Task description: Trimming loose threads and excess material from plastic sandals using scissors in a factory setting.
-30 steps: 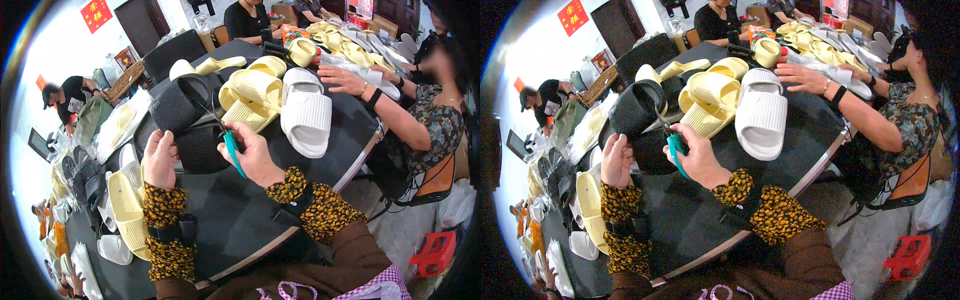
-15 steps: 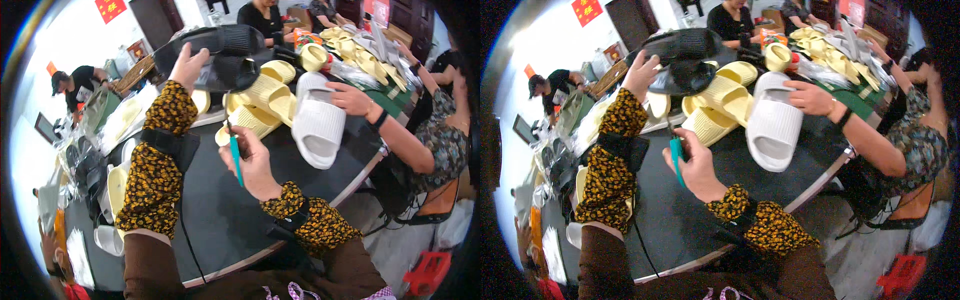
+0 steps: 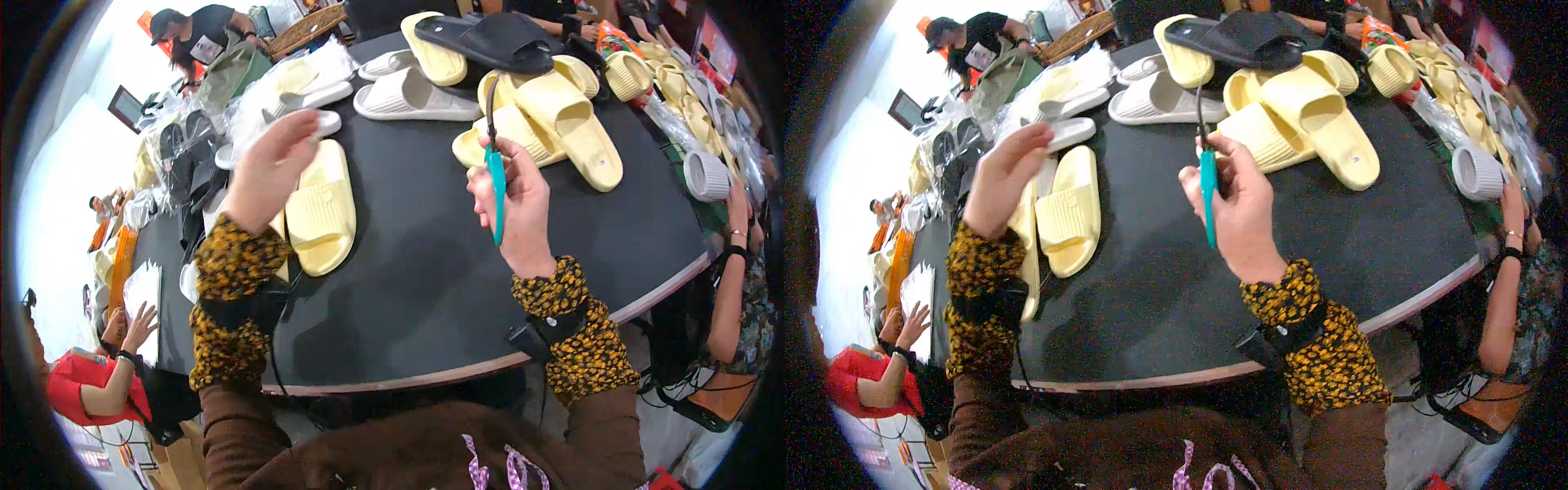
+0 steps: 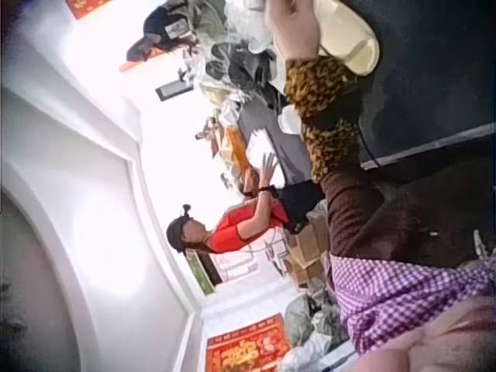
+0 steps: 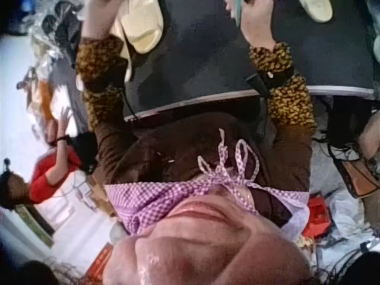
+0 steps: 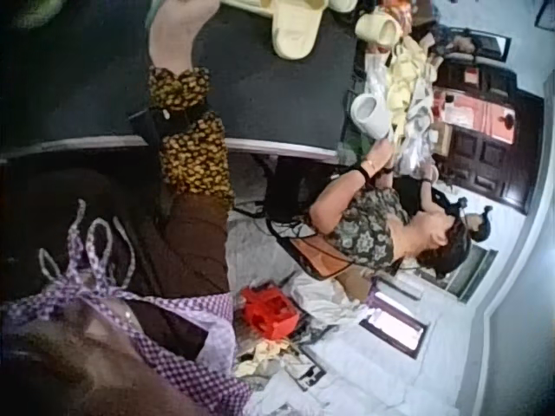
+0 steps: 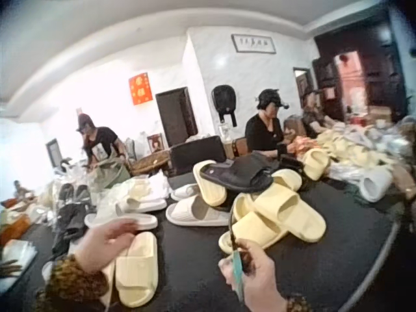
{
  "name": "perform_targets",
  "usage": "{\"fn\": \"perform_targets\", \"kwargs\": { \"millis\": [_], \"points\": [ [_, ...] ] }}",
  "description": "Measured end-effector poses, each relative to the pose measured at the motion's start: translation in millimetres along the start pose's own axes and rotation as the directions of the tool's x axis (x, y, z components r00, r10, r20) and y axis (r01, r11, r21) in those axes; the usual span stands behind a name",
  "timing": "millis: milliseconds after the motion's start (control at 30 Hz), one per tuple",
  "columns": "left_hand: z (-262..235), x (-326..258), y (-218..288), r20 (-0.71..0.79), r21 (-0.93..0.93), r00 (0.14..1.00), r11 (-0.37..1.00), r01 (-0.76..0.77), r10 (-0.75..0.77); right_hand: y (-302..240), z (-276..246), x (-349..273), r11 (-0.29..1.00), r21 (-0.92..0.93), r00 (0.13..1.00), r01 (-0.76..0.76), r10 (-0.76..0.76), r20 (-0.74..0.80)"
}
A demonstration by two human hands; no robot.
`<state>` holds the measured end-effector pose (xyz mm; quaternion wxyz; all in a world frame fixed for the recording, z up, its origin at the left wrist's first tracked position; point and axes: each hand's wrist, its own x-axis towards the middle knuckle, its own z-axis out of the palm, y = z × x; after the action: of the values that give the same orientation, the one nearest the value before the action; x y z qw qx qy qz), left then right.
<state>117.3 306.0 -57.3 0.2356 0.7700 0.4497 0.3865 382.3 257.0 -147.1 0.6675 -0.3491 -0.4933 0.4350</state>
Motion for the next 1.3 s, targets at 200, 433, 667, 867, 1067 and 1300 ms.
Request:
{"fn": "perform_targets", "kwargs": {
  "millis": [200,433,667,867,1067,1300],
  "points": [
    [-69.9,-71.4,-39.4,-0.193,0.325,0.978,0.935,0.139,-0.078,1.9,1.3,-1.4,0.997,-0.065,0.999,-0.032,0.033,0.024],
    [-58.3,-123.1,-42.5,-0.121,0.613,0.989,0.778,0.138,-0.08,9.0,0.9,-3.0,0.985,-0.157,0.996,-0.07,0.077,0.042],
    [-15.0,-146.1,-30.8,0.056,0.87,0.997,0.488,-0.071,0.045,8.6,0.5,-2.0,0.981,-0.179,0.996,-0.071,0.08,0.042],
    [9.8,-155.2,-35.1,0.168,0.924,0.985,0.352,-0.147,-0.03,11.6,0.0,-2.1,0.984,-0.161,0.994,-0.082,0.092,0.056],
    [9.3,-151.3,-42.4,0.256,0.935,0.967,0.256,-0.247,-0.004,10.0,-0.6,-1.1,0.985,-0.158,0.996,-0.066,0.075,0.055],
    [26.0,-115.4,-18.9,0.128,0.512,0.984,0.841,-0.175,0.127,8.0,1.3,-1.9,0.987,-0.143,0.993,-0.072,0.084,0.083]
  ]
}}
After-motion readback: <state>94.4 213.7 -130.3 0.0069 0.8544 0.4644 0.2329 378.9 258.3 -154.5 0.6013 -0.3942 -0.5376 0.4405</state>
